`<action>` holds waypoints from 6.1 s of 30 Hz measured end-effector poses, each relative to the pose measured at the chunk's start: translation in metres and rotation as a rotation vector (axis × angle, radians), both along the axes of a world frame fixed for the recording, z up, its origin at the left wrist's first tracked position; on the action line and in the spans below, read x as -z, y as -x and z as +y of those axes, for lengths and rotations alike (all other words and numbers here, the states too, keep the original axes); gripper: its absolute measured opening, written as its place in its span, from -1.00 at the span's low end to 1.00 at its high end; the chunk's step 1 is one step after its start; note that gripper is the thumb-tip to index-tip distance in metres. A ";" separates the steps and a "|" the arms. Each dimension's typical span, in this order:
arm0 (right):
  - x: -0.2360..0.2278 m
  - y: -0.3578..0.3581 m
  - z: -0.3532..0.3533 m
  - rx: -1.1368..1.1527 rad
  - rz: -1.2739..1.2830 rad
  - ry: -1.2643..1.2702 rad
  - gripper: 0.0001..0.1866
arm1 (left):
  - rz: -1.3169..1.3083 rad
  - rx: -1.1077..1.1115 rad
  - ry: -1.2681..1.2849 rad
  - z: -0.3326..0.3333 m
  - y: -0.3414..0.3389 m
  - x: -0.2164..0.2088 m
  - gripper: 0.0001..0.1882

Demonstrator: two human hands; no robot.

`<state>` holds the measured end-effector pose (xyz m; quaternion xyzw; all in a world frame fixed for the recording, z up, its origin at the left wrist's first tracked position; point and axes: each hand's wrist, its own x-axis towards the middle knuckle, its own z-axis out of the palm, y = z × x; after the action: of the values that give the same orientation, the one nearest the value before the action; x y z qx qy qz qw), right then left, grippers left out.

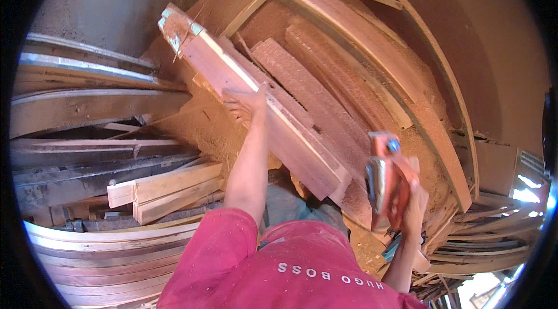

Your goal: The person cuts wood using a circular saw and smooths a wooden beam with an electric planer.

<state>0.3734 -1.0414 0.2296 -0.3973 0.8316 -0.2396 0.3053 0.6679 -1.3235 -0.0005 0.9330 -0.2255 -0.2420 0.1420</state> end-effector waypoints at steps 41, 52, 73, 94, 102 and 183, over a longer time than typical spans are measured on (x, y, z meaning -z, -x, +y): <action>-0.051 0.119 0.229 0.921 -0.573 0.387 -0.48 | -0.529 1.901 0.197 0.181 -0.037 0.013 -0.07; -0.050 0.124 0.209 0.768 -0.712 0.305 -0.41 | 1.277 -0.219 0.255 0.411 0.065 0.035 -0.30; -0.066 0.120 0.194 0.430 -0.691 0.342 -0.41 | 1.523 -0.119 1.490 0.306 0.067 -0.317 -0.43; -0.057 0.139 0.193 0.408 -0.600 0.282 -0.44 | 1.587 -0.124 1.549 0.301 0.076 -0.321 -0.46; -0.046 0.157 0.196 0.410 -0.442 0.249 -0.28 | 1.614 -0.057 1.565 0.299 0.084 -0.322 -0.47; 0.135 -0.005 0.137 -0.555 -0.652 -0.227 -0.53 | 1.858 -0.515 0.448 0.325 0.023 0.111 -0.02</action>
<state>0.3785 -0.9044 0.0948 -0.4729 0.5747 -0.1684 0.6463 0.6452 -0.9983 -0.1117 0.3444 0.1447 -0.7913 0.4840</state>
